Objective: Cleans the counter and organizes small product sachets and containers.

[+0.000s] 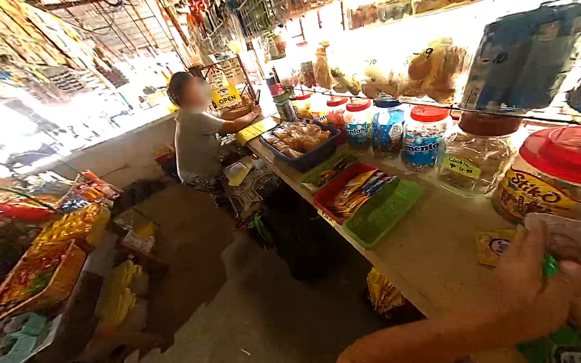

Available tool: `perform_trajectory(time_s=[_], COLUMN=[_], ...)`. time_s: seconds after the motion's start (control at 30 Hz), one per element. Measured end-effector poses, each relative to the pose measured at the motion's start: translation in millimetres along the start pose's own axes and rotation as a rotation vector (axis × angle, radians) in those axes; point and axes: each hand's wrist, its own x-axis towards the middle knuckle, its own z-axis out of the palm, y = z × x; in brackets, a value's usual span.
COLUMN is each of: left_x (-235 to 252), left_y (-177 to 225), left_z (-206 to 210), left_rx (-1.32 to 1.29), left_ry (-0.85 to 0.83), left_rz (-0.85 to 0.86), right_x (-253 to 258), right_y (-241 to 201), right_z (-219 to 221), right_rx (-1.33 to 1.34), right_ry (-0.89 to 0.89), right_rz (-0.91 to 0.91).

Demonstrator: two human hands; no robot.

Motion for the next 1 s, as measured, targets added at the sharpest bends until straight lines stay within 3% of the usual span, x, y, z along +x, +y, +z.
perform_trajectory(time_s=[0.37, 0.6, 0.73, 1.0], left_x=[22.3, 25.1, 20.6, 19.5], left_y=[6.1, -37.0, -68.8, -79.6], left_z=[-25.7, -40.8, -35.0, -35.0], left_rx=[-0.077, -0.127, -0.14, 0.005], left_ry=[0.051, 0.102, 0.145, 0.17], left_rz=[-0.155, 0.077, 0.118, 0.223], right_x=[-3.0, -11.0, -13.5, -13.8], right_y=[16.9, 11.6, 12.5, 18.6], right_z=[14.3, 15.9, 19.6, 21.6], right_rx=[-0.044, -0.087, -0.155, -0.194], right_ry=[-0.13, -0.257, -0.245, -0.252], right_rz=[-0.082, -0.113, -0.01, -0.04])
